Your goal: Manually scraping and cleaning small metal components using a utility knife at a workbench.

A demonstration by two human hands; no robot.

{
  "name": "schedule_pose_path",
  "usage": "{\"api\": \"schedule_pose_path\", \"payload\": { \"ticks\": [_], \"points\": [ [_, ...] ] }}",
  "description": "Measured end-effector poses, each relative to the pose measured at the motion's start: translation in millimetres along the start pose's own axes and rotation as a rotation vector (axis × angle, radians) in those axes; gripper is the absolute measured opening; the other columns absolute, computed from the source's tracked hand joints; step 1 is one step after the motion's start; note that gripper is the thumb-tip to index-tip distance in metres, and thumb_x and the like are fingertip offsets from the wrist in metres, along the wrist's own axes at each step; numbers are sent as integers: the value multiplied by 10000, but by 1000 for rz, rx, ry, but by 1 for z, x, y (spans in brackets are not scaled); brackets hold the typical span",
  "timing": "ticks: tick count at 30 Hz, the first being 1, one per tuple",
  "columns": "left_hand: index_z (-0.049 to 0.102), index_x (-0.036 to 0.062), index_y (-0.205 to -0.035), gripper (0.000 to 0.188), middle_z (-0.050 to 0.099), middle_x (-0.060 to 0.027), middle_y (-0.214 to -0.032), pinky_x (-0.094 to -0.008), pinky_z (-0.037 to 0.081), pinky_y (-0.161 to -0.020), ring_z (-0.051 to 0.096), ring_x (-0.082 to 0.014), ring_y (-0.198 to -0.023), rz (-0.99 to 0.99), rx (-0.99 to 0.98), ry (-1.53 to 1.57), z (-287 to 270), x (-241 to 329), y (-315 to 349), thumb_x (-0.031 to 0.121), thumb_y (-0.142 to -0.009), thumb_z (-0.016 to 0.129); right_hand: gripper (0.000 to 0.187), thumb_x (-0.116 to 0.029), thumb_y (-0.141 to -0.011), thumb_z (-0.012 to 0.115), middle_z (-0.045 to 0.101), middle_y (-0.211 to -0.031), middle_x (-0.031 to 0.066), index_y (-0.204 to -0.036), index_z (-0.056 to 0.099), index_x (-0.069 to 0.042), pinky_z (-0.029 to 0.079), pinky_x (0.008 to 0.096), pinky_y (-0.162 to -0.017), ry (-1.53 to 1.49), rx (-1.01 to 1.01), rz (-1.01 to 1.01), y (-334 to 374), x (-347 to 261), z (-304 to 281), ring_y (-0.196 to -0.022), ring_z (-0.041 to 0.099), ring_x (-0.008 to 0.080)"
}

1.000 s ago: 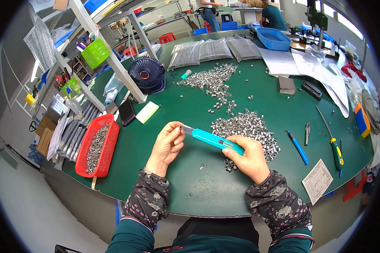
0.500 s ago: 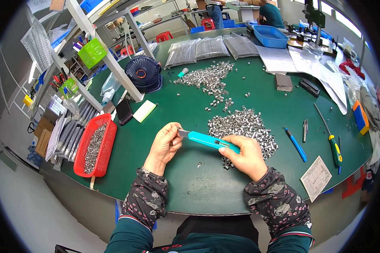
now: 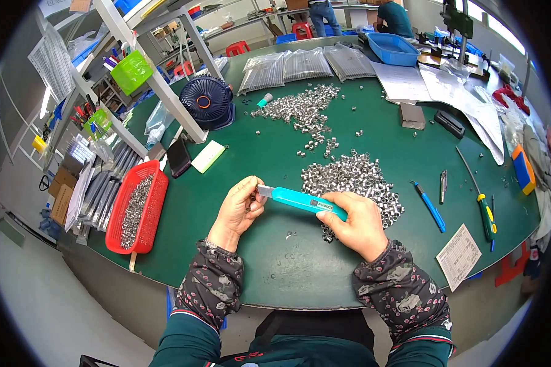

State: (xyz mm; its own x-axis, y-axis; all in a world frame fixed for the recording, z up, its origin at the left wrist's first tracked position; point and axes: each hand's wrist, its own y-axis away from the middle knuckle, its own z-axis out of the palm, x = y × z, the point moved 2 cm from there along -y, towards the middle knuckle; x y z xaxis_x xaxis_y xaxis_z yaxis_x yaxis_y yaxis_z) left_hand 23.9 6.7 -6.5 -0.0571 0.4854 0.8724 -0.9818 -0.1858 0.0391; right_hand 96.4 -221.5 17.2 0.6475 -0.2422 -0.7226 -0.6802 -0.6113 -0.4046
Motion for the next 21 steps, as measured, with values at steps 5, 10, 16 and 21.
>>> {"api": "schedule_pose_path", "payload": {
  "ticks": [5,10,16,21],
  "points": [
    [485,59,-808,211,476,-17,-696,-149,236,-347,369,-39,-496,-22,20,88,3,1,1,238,-919,476,270,-201,-720,674,626,-815,126,-924,631,-30,474,327,-628,-33,87,-60,-1,1,1,-711,615,265],
    [516,39,-901,149,519,-44,-788,-140,258,-355,388,-41,-524,58,76,71,5,4,1,184,-913,487,263,-193,-723,670,625,-801,128,-923,629,-27,469,324,-633,-60,106,-7,-1,4,0,-713,613,272],
    [537,26,-1028,163,539,-53,-838,-135,273,-371,405,-38,-551,96,90,112,1,5,0,122,-904,492,282,-223,-719,671,625,-801,128,-924,631,-33,470,333,-637,-29,80,5,-1,3,1,-711,613,274],
    [550,27,-996,144,534,-41,-829,-136,278,-378,405,-36,-557,95,92,131,3,5,0,124,-897,509,277,-219,-720,673,627,-799,131,-921,635,-33,471,332,-632,-45,47,4,-1,5,2,-704,615,272]
  ]
}}
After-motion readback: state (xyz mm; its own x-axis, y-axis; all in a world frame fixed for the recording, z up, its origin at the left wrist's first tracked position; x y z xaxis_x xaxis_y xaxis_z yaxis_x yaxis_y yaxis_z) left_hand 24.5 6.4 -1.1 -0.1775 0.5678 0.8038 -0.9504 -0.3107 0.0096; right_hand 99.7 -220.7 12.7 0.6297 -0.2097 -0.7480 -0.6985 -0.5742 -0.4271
